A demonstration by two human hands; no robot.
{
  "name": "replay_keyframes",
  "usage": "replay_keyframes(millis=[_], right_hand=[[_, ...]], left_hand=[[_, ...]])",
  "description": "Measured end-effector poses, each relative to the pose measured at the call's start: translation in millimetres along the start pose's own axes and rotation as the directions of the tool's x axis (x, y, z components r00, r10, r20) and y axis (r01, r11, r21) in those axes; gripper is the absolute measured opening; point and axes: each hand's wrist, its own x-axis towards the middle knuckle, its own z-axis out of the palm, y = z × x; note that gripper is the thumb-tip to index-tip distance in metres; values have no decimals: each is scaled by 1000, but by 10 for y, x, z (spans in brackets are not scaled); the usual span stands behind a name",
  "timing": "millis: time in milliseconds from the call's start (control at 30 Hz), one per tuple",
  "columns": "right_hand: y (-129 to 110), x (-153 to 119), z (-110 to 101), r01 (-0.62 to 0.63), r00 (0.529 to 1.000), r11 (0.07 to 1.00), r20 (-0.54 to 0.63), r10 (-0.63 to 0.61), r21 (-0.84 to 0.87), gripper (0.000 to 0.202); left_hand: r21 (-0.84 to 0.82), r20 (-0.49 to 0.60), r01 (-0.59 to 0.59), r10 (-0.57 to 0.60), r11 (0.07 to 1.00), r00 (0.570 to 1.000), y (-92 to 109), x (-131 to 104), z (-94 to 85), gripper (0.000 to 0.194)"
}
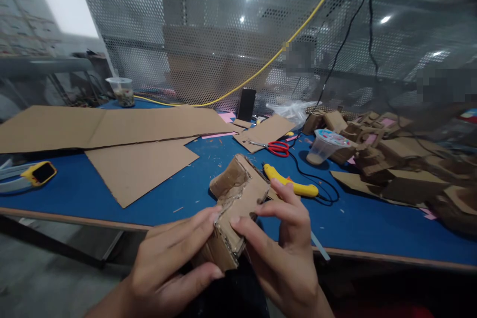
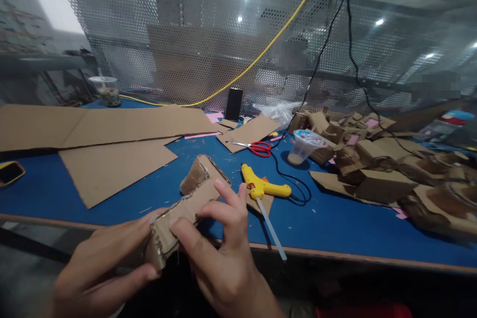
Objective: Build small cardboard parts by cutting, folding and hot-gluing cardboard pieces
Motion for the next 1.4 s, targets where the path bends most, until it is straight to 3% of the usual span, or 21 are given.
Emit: replay_keyframes(millis=[200,333,467,667,767,867,933,1100,1400], right_hand=[[144,277,2,58,990,997,125,-63,41,33],[268,491,-18,28,963,995,264,-52,94,26],[287,631,-47,48,938,997,340,-65,61,30],[225,638,-113,35,929,999,369,-33,0,35],[228,616,-130,36,934,999,354,-36,6,33],[246,598,-130,46,944,999,325,-48,12,32],[252,581,-123,57,952,998,300,-57,7,36],[245,528,-80,68,971,997,231,-62,-20,37],[266,533,40,34,979,999,202,-32,-6,39]], left_hand=[[-96,-190,105,-121,990,974,-58,115,53,62],[-248,-130,277,-316,928,940,-125,234,65,43],[-399,-7,435,-477,807,879,-182,335,77,44],[-524,122,464,-476,714,871,-221,410,123,47],[-472,104,397,-398,787,911,-205,433,147,50],[-413,35,269,-280,870,959,-179,435,172,35],[-390,-14,223,-248,893,969,-156,424,191,26],[-348,-88,206,-251,915,964,-90,400,229,11],[-433,-185,272,-380,860,906,-116,382,312,12]])
